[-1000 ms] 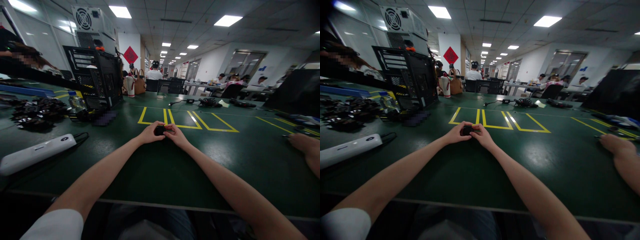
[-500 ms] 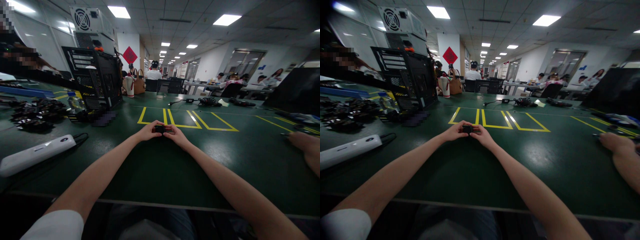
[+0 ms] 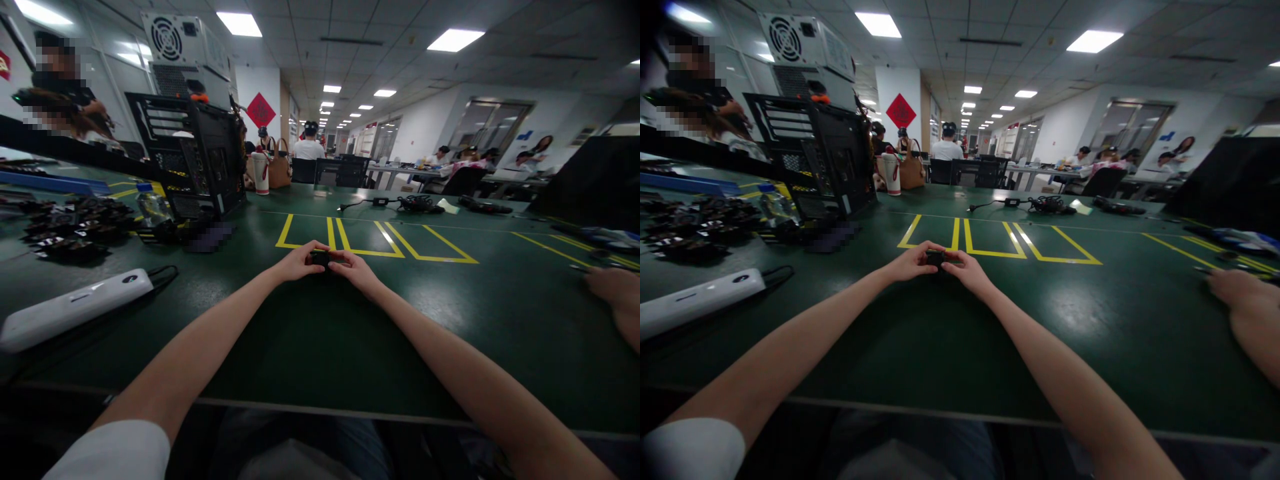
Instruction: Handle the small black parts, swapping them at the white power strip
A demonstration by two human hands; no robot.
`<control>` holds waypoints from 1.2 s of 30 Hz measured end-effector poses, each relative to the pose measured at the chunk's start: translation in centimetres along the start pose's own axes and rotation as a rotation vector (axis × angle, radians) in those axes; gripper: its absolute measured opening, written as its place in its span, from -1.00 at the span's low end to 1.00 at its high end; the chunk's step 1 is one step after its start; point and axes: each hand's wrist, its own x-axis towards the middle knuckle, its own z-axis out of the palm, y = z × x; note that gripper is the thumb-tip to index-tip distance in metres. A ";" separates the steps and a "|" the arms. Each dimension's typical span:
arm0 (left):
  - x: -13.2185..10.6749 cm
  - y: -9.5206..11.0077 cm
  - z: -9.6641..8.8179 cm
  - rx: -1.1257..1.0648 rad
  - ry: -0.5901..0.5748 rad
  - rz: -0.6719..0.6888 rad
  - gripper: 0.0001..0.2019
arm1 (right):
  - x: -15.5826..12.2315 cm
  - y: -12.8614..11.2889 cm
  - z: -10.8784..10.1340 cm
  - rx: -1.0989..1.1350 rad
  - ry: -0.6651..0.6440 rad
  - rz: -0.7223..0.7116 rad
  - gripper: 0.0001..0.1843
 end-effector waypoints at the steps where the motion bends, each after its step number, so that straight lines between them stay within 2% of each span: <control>1: 0.0 0.1 0.0 -0.003 -0.002 0.000 -0.56 | 0.0 0.0 0.0 0.019 -0.007 -0.011 -0.64; 6: 0.0 0.0 0.0 0.007 0.013 -0.006 -0.56 | -0.3 -0.3 0.2 0.043 -0.026 -0.090 -0.66; 10: 0.1 -0.3 0.0 0.005 -0.001 0.001 -0.56 | -0.3 -0.3 0.2 0.019 0.006 -0.071 -0.75; 14: 0.2 -0.5 0.0 -0.009 0.006 -0.001 -0.55 | 0.2 0.1 0.1 0.008 0.049 -0.041 -0.69; 19: 0.1 -0.2 0.0 0.001 0.003 -0.005 -0.56 | 0.2 0.2 -0.1 0.029 0.003 0.004 -0.66; 24: 0.0 0.0 0.0 0.006 0.004 -0.016 -0.57 | -0.3 0.0 -0.2 0.082 -0.057 -0.030 -0.56; 29: 0.1 -0.4 0.0 0.004 0.003 -0.011 -0.55 | -0.4 -0.1 0.1 0.051 0.007 -0.016 -0.72; 36: 0.0 -0.3 -0.1 0.021 0.001 -0.014 -0.55 | -0.1 -0.1 0.0 0.049 0.011 0.057 -0.64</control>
